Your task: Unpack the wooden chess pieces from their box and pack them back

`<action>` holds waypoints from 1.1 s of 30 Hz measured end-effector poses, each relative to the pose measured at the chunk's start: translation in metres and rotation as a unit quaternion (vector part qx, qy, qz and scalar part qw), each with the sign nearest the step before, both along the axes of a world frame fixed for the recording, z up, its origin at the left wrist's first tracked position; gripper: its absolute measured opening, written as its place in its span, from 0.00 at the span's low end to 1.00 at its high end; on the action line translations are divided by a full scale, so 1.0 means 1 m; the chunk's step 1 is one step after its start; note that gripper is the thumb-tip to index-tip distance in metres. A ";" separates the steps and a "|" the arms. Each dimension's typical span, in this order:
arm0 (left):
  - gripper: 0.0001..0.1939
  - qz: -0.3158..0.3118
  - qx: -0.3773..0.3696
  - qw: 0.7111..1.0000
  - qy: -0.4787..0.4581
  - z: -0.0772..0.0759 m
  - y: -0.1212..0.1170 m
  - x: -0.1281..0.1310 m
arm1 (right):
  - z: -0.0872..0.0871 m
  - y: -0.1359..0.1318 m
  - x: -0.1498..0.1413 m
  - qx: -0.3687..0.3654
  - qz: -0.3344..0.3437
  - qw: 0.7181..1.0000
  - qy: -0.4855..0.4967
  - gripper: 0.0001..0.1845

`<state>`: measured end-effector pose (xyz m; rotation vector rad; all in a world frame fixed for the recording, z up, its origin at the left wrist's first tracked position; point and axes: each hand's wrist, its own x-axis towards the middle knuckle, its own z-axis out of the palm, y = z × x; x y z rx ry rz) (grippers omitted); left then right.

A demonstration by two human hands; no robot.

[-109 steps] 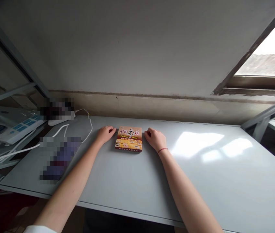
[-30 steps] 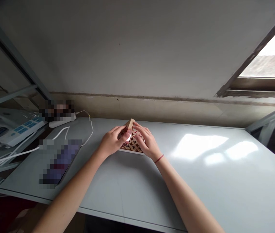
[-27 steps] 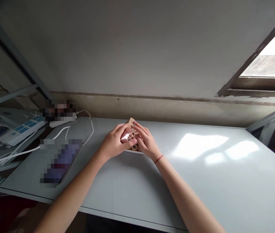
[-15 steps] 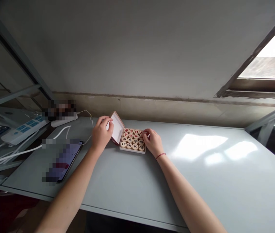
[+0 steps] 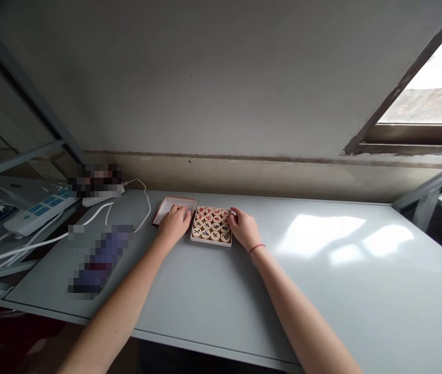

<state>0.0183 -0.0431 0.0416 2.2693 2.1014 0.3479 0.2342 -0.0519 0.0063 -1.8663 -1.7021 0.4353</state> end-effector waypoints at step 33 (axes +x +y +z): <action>0.16 -0.017 -0.095 0.995 -0.021 0.007 -0.007 0.003 | 0.010 -0.006 -0.005 -0.029 0.004 0.997 0.074 0.19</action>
